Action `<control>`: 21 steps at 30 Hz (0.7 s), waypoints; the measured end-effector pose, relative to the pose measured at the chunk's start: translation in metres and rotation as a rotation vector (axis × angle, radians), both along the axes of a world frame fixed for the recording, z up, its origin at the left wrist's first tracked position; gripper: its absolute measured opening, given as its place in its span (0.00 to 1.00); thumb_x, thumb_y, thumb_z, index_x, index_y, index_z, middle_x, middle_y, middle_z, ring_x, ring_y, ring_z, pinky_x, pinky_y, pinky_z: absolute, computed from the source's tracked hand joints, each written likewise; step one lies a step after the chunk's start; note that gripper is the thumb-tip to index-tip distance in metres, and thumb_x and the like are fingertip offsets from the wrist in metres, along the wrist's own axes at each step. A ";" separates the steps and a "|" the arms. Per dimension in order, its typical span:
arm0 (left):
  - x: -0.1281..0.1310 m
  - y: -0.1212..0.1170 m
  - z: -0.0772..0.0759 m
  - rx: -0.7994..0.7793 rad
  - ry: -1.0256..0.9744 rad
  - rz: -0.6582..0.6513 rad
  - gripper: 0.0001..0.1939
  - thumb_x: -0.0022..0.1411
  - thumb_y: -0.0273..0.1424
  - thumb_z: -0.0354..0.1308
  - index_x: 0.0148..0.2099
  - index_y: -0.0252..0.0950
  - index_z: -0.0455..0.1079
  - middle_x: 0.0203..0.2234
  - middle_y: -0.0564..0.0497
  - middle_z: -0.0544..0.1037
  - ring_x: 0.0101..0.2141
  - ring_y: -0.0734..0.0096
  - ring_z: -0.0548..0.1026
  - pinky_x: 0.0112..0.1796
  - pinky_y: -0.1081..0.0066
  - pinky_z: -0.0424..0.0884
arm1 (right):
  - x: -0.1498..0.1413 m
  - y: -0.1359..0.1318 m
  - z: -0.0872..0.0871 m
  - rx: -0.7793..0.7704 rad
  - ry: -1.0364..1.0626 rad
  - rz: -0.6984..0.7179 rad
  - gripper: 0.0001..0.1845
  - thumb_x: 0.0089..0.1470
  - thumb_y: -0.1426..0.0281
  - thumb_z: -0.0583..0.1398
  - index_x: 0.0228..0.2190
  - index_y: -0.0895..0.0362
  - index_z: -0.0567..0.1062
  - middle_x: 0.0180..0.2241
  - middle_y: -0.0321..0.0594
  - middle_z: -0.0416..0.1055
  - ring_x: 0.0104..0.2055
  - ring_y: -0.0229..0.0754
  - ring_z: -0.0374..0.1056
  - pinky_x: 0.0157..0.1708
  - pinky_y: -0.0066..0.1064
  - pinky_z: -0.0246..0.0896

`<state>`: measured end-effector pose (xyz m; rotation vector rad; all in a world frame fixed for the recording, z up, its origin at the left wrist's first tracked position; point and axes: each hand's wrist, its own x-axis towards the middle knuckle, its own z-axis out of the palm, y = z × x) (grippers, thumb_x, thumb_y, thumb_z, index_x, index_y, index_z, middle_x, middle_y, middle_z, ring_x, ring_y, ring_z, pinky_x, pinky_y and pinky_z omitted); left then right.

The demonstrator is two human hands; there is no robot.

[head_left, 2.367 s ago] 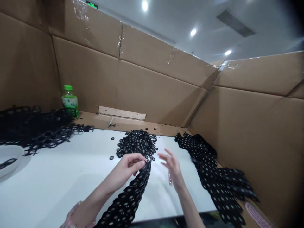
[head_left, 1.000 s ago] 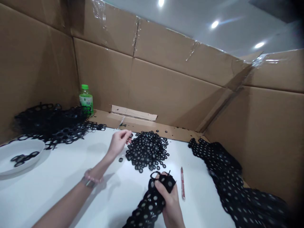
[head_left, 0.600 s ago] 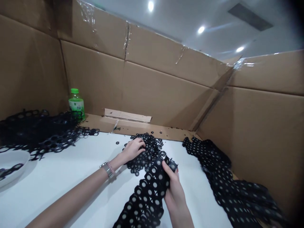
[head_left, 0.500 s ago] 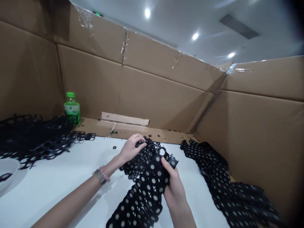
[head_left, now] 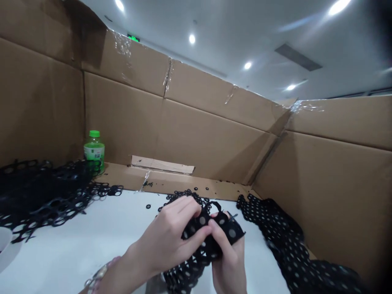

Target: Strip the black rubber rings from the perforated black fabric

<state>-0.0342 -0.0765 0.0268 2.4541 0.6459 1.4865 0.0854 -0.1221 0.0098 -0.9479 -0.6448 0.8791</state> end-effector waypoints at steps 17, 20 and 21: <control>0.005 -0.013 0.002 0.000 0.092 0.059 0.02 0.61 0.26 0.44 0.37 0.34 0.57 0.28 0.50 0.66 0.30 0.71 0.65 0.30 0.70 0.66 | 0.004 -0.012 -0.008 0.176 -0.236 -0.026 0.09 0.40 0.70 0.65 0.27 0.55 0.71 0.27 0.36 0.69 0.32 0.38 0.67 0.34 0.27 0.63; 0.001 -0.012 0.004 0.093 0.160 0.017 0.04 0.61 0.26 0.44 0.40 0.33 0.57 0.32 0.47 0.68 0.34 0.69 0.66 0.34 0.69 0.68 | 0.009 -0.018 -0.006 0.124 -0.199 0.005 0.14 0.40 0.66 0.64 0.33 0.53 0.72 0.32 0.38 0.71 0.36 0.41 0.67 0.37 0.31 0.63; -0.001 -0.012 0.005 0.133 0.195 0.012 0.05 0.62 0.26 0.44 0.41 0.33 0.57 0.34 0.46 0.69 0.36 0.68 0.67 0.36 0.68 0.68 | 0.012 -0.019 -0.005 0.105 -0.211 0.025 0.16 0.39 0.65 0.65 0.34 0.54 0.72 0.32 0.38 0.71 0.36 0.42 0.67 0.36 0.31 0.63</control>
